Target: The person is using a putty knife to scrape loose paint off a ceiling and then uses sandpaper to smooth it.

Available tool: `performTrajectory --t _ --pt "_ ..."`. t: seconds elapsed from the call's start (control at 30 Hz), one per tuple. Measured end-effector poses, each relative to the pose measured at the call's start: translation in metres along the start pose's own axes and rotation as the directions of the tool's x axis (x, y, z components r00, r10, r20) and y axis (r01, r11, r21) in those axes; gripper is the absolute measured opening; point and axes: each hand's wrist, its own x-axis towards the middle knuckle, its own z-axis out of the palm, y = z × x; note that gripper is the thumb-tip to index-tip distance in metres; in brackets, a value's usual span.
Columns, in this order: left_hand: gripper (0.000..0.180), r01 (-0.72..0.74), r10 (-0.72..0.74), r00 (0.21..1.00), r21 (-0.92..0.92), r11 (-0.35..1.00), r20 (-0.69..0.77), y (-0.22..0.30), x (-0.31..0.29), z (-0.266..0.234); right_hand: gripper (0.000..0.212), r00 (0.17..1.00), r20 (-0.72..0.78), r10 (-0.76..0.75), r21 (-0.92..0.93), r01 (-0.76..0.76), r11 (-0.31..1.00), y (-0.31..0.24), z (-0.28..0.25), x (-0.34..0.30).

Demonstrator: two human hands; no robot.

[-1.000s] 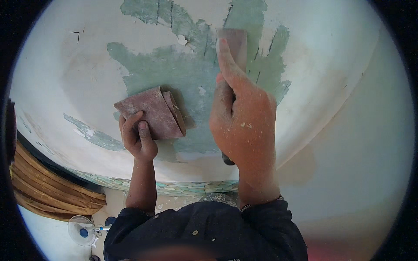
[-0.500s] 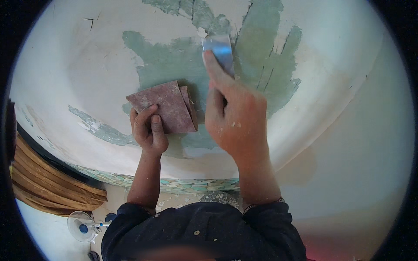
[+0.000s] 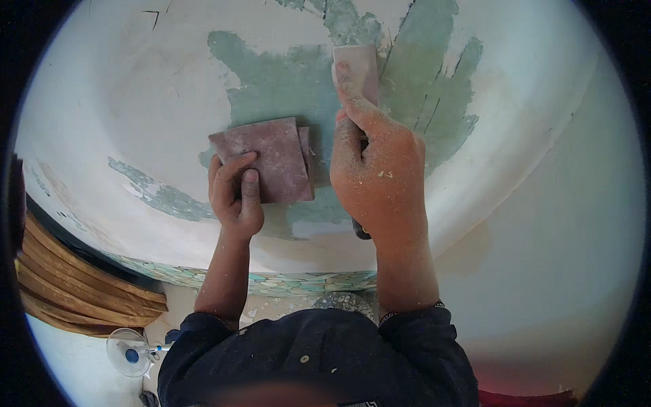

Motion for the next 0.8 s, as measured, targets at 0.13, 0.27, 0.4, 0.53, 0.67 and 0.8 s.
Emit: performTrajectory --t 0.13,0.27,0.4,0.53,0.67,0.8 --pt "0.018 -0.021 0.023 0.997 0.027 0.999 -0.078 -0.007 -0.002 -0.014 0.051 0.987 -0.048 -0.150 -0.089 0.146 0.985 0.016 0.011 -0.018" --pt "0.018 -0.059 0.060 0.995 0.015 0.998 -0.083 -0.004 0.004 -0.021 0.051 0.998 -0.057 -0.022 -0.043 0.020 0.999 0.011 0.015 -0.028" --pt "0.018 -0.027 0.024 0.997 -0.042 0.999 -0.074 -0.009 0.000 -0.021 0.051 0.985 -0.025 0.173 -0.042 -0.174 0.984 -0.014 0.010 -0.014" --pt "0.018 -0.034 0.033 0.998 -0.017 0.999 -0.051 -0.013 -0.002 -0.017 0.051 0.996 -0.073 -0.053 -0.098 0.046 0.994 0.012 0.017 -0.029" --pt "0.018 -0.069 0.063 0.994 -0.063 0.996 -0.090 -0.015 0.000 -0.003 0.052 0.994 -0.070 -0.086 -0.128 0.077 0.989 0.001 0.010 -0.007" --pt "0.017 -0.073 0.071 0.992 -0.019 0.997 -0.101 -0.017 0.001 0.004 0.052 0.981 -0.089 -0.175 -0.100 0.166 0.981 0.007 0.008 -0.003"
